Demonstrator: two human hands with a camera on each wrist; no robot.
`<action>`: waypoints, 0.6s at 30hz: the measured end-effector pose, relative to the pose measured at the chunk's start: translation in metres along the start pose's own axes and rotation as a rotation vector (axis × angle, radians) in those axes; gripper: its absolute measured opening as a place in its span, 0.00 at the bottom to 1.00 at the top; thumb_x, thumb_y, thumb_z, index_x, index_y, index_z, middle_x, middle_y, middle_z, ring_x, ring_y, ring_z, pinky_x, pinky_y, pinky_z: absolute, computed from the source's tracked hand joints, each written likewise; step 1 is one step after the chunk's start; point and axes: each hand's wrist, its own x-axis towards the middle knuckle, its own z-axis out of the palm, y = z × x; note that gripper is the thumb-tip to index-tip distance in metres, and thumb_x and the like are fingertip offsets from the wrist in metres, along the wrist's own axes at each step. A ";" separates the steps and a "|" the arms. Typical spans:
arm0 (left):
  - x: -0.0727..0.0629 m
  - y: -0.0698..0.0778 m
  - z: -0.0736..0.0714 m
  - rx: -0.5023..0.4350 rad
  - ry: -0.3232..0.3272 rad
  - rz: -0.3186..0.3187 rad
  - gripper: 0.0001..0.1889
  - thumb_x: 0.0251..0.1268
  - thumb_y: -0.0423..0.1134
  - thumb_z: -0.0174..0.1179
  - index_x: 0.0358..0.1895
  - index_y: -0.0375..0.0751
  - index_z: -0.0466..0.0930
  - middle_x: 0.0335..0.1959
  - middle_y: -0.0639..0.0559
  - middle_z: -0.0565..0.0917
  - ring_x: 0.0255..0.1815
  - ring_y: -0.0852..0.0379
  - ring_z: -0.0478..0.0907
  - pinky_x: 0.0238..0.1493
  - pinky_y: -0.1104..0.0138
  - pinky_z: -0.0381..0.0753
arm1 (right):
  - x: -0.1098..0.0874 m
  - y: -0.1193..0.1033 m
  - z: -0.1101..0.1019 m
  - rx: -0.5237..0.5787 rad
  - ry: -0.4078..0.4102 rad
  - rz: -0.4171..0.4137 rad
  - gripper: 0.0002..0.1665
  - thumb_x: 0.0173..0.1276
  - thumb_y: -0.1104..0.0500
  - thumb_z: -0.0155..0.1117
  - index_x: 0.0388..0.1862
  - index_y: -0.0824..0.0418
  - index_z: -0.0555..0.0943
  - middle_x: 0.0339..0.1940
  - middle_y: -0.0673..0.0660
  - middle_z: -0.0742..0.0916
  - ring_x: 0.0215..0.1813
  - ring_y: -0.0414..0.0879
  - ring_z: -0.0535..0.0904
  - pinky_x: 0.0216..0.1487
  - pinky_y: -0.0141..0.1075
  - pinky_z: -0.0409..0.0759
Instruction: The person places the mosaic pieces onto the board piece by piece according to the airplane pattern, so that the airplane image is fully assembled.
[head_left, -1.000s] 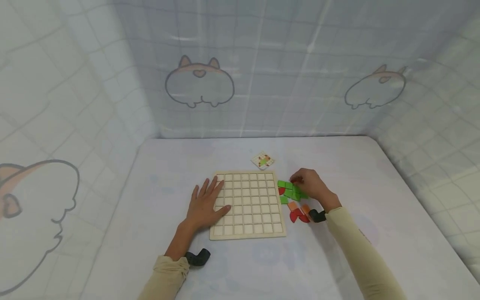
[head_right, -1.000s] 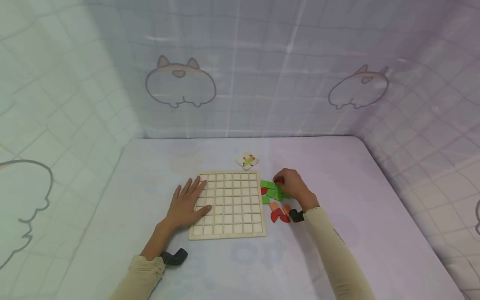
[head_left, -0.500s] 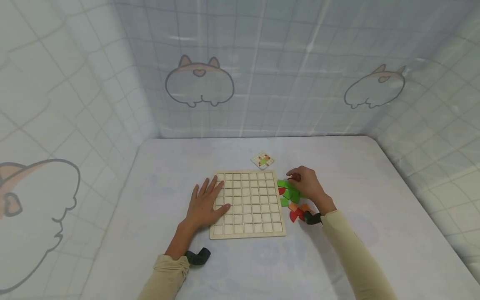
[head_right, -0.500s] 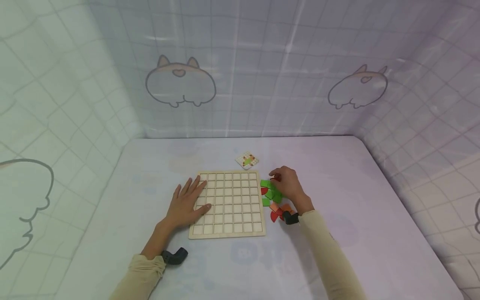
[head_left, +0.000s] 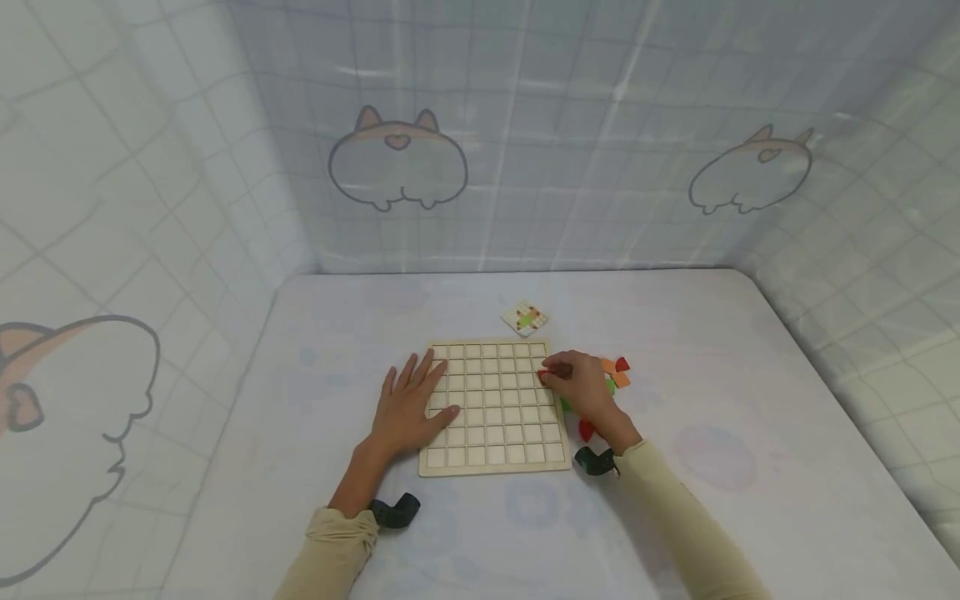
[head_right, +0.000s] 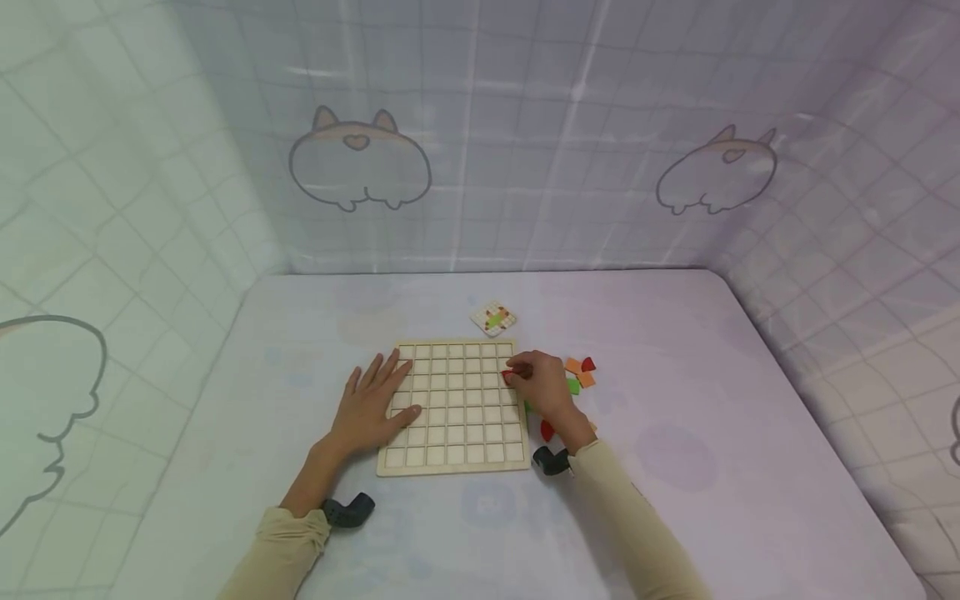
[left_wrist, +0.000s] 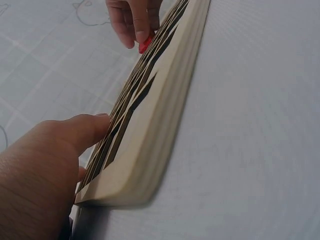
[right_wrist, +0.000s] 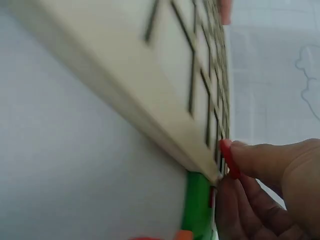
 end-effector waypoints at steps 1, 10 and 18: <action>0.000 0.000 -0.001 0.002 0.000 -0.001 0.43 0.66 0.67 0.50 0.78 0.48 0.54 0.80 0.49 0.46 0.79 0.44 0.39 0.73 0.44 0.35 | 0.000 -0.001 0.002 -0.017 0.005 0.001 0.10 0.60 0.64 0.74 0.41 0.64 0.87 0.35 0.55 0.88 0.35 0.46 0.84 0.37 0.40 0.83; 0.000 -0.001 -0.001 -0.004 0.006 0.003 0.43 0.66 0.67 0.50 0.78 0.48 0.54 0.80 0.49 0.46 0.79 0.44 0.39 0.73 0.44 0.35 | -0.002 -0.003 0.001 -0.115 -0.022 -0.043 0.06 0.62 0.64 0.72 0.38 0.61 0.88 0.33 0.50 0.87 0.32 0.42 0.79 0.34 0.37 0.80; 0.001 -0.002 0.002 -0.002 0.009 0.005 0.43 0.66 0.68 0.49 0.78 0.49 0.54 0.80 0.50 0.46 0.79 0.44 0.39 0.73 0.44 0.34 | -0.004 0.011 -0.011 -0.144 0.002 -0.044 0.07 0.61 0.64 0.73 0.39 0.61 0.87 0.37 0.53 0.87 0.33 0.43 0.81 0.35 0.38 0.81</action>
